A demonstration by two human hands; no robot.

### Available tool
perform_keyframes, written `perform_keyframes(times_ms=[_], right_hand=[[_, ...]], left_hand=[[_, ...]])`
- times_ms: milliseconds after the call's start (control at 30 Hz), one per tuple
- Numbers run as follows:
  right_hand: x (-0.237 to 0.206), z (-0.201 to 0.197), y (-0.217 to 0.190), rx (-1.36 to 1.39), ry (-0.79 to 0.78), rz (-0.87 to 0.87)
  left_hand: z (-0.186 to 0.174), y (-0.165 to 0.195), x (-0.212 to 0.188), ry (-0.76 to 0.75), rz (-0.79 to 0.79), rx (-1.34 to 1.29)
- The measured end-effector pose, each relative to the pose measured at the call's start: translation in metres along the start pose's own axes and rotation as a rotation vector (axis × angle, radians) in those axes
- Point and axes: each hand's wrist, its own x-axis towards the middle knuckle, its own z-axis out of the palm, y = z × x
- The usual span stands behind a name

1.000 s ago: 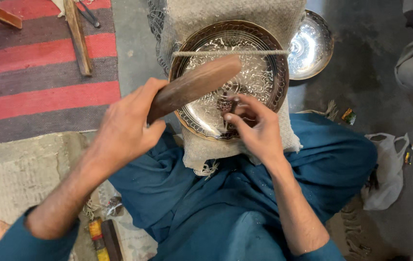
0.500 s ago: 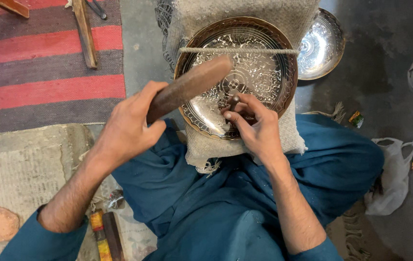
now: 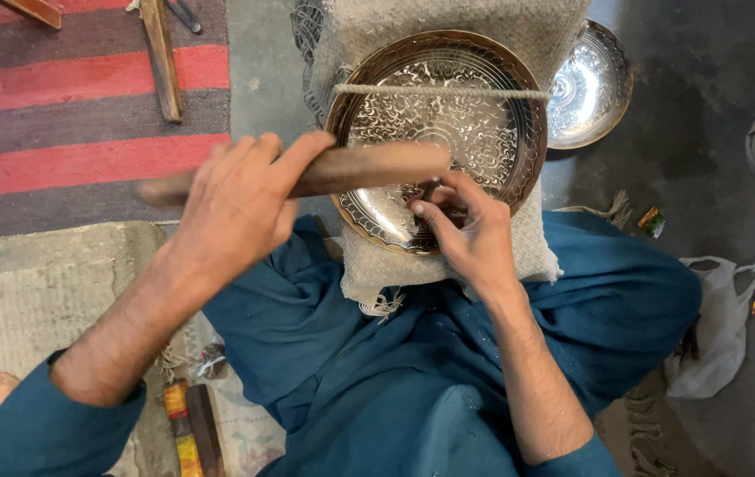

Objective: The person sits cross-legged on the floor with a decorative brass plate resting on a cloth-covered stand. They hold a chisel against the plate's engraved surface with one hand and strike it with a wooden mallet in the other, repositioning the chisel repeatedly to work the pattern, and occasionally rotate the plate.

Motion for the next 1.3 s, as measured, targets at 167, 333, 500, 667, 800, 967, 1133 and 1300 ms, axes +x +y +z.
perform_keyframes(times_ms=[167, 333, 500, 667, 800, 967, 1133, 1300], right_hand=[[-0.001, 0.000, -0.003, -0.018, -0.002, 0.017], [-0.001, 0.001, -0.001, -0.019, 0.006, 0.018], [-0.002, 0.001, 0.003, 0.007, 0.002, 0.009], [-0.001, 0.000, 0.004, -0.008, -0.006, 0.004], [0.000, -0.001, 0.004, -0.009, -0.013, -0.007], [0.000, -0.001, 0.001, -0.022, -0.010, 0.000], [-0.001, -0.002, -0.001, -0.032, -0.020, 0.027], [-0.001, -0.002, -0.003, -0.027, -0.025, -0.003]], left_hand=[[0.002, 0.000, 0.000, 0.041, 0.023, -0.065], [0.003, -0.003, -0.002, 0.072, 0.063, 0.035], [0.009, 0.000, -0.005, 0.112, 0.072, 0.090], [0.011, 0.000, -0.006, 0.115, 0.068, 0.030], [0.011, -0.001, -0.006, 0.154, 0.045, -0.073], [0.012, -0.001, -0.005, 0.133, 0.049, -0.043], [0.012, -0.001, -0.004, 0.136, 0.084, 0.031], [0.010, -0.001, -0.002, 0.138, 0.112, 0.150]])
